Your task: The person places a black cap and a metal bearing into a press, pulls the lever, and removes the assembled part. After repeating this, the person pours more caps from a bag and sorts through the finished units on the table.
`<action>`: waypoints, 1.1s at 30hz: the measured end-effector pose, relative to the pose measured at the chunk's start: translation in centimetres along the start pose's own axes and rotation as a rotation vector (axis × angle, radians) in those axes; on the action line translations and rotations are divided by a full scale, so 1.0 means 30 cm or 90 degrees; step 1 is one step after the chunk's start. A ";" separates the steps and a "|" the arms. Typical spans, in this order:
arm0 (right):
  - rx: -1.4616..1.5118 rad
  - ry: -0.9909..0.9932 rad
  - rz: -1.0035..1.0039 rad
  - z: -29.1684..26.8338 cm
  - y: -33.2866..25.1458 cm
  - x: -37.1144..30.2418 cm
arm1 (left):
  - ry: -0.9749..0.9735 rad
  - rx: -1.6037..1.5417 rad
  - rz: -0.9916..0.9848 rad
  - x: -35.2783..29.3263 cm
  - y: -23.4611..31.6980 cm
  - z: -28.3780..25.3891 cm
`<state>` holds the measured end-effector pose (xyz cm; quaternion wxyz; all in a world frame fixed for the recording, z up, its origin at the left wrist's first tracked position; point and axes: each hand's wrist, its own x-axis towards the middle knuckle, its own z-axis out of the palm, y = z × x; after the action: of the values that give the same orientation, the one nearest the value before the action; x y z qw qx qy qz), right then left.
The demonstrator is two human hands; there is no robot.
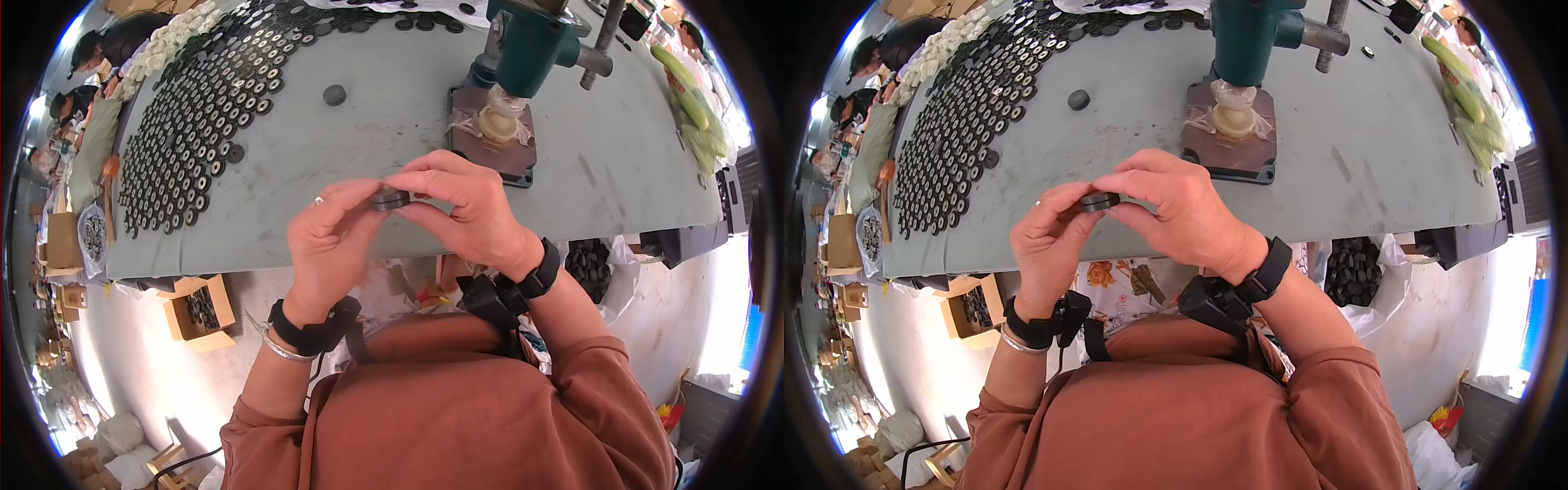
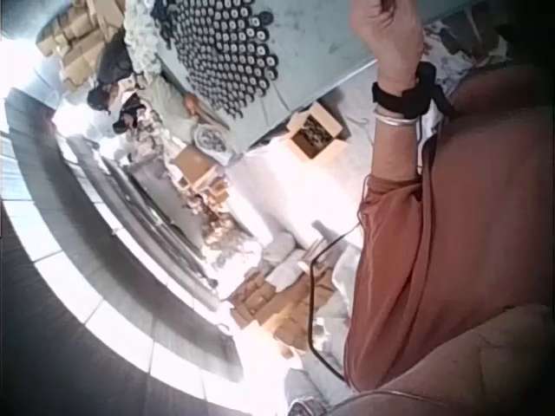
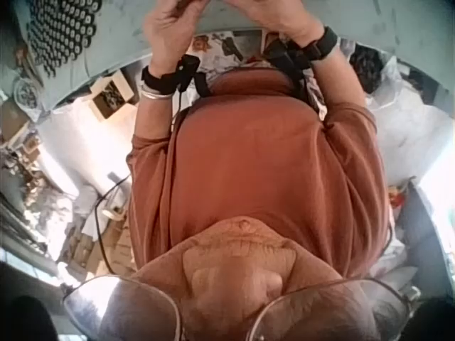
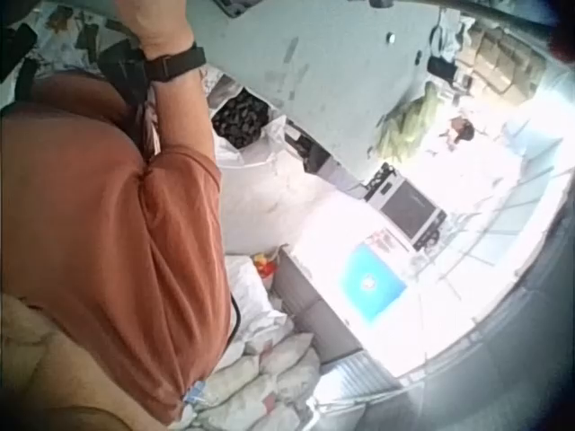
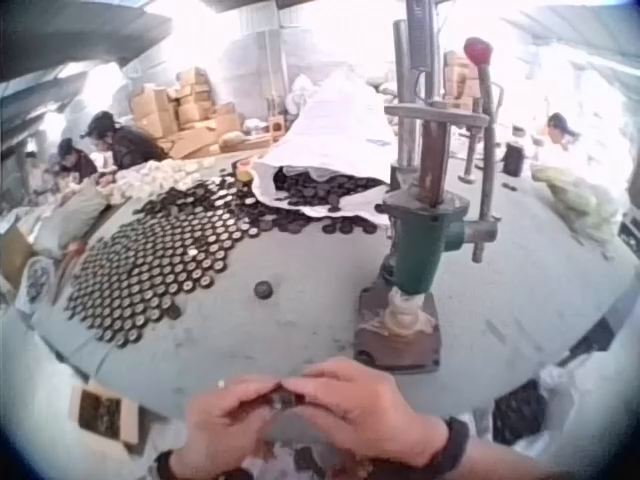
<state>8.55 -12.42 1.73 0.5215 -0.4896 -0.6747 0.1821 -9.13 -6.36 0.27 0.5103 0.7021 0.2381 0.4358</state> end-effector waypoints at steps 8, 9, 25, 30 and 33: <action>-0.077 -0.016 0.073 -0.117 -0.037 -0.071 | -0.152 0.183 -0.032 0.048 0.048 0.095; -0.080 0.002 0.103 -0.143 -0.045 -0.096 | -0.145 0.187 -0.027 0.061 0.049 0.111; -0.505 0.006 0.920 -0.786 0.301 -1.183 | -0.079 0.749 -0.224 0.564 -0.307 -0.138; -0.727 -0.079 0.638 -0.807 0.487 -1.458 | -0.092 -0.146 -0.323 0.503 -0.261 -0.157; -0.649 0.006 0.764 -0.800 0.486 -1.448 | -0.117 -0.296 -0.276 0.442 -0.187 -0.141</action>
<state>35.58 -49.09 -22.76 0.0479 -0.9499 -0.2928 0.0986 -5.42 8.18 0.40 0.7575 0.5360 0.2290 0.2942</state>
